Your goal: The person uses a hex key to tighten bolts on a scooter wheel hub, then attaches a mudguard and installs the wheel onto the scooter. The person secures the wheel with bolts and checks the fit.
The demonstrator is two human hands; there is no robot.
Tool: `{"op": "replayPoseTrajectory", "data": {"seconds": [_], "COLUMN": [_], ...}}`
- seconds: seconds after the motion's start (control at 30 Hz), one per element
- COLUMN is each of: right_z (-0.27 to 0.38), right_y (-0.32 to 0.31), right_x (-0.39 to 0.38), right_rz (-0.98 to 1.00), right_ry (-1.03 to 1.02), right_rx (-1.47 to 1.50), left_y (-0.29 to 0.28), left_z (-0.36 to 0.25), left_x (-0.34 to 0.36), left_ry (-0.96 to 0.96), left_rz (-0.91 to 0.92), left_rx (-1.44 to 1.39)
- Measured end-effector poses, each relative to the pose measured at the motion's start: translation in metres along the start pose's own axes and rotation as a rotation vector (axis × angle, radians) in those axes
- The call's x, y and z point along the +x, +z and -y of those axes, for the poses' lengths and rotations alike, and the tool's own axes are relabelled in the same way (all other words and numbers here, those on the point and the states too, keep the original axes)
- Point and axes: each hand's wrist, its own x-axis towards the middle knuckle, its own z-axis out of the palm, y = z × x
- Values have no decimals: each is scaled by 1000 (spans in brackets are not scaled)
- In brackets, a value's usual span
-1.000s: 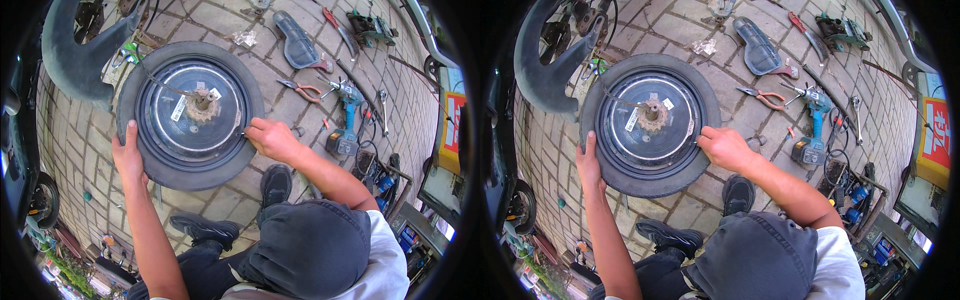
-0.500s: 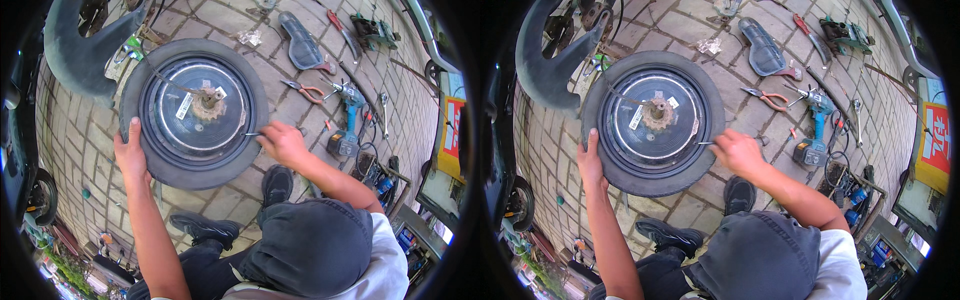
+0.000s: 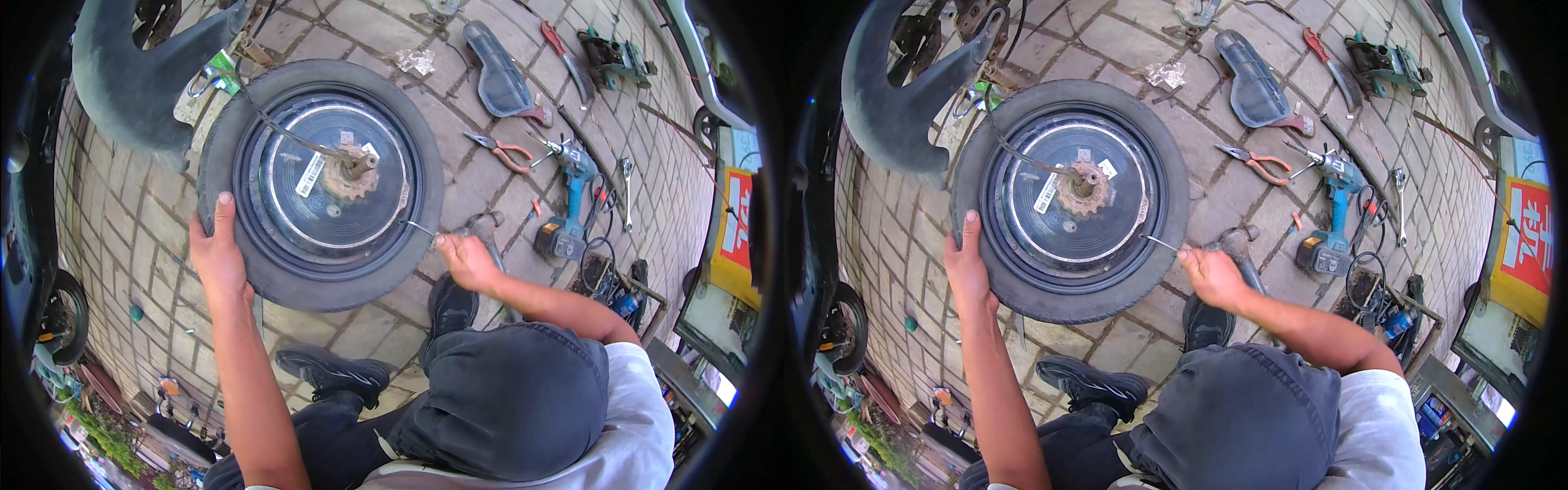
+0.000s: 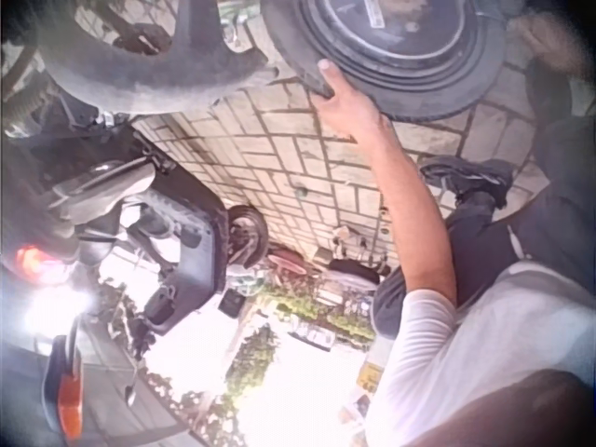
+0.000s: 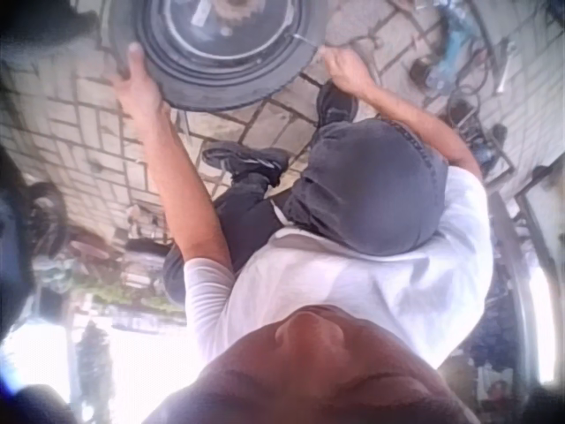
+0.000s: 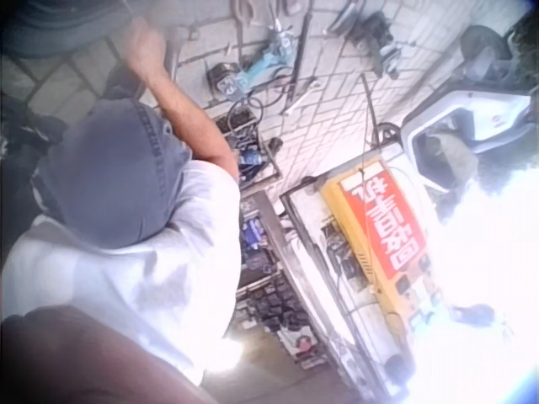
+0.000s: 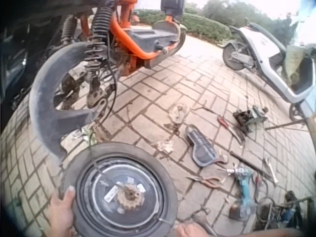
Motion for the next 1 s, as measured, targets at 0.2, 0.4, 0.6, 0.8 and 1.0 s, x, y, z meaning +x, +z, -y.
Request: {"op": "replayPoseTrajectory", "data": {"seconds": [0.2, 0.4, 0.6, 0.8, 1.0], "right_z": [17, 25, 35, 33, 61], "right_y": [42, 54, 57, 9, -10], "right_x": [-25, -31, -32, -19, 6], "right_rz": [-90, -73, -88, 48, -194], "right_ry": [216, 321, 412, 162, -369], "right_rx": [337, 470, 516, 44, -216], "left_y": [-2, -1, -4, -9, -4], "left_z": [8, 11, 20, 12, 1], "left_x": [-2, -6, -4, 0, 5], "left_ry": [0, 24, 66, 34, -14], "left_rz": [-26, -70, -36, 30, 71], "left_rx": [-21, 4, -24, 1, 21]}}
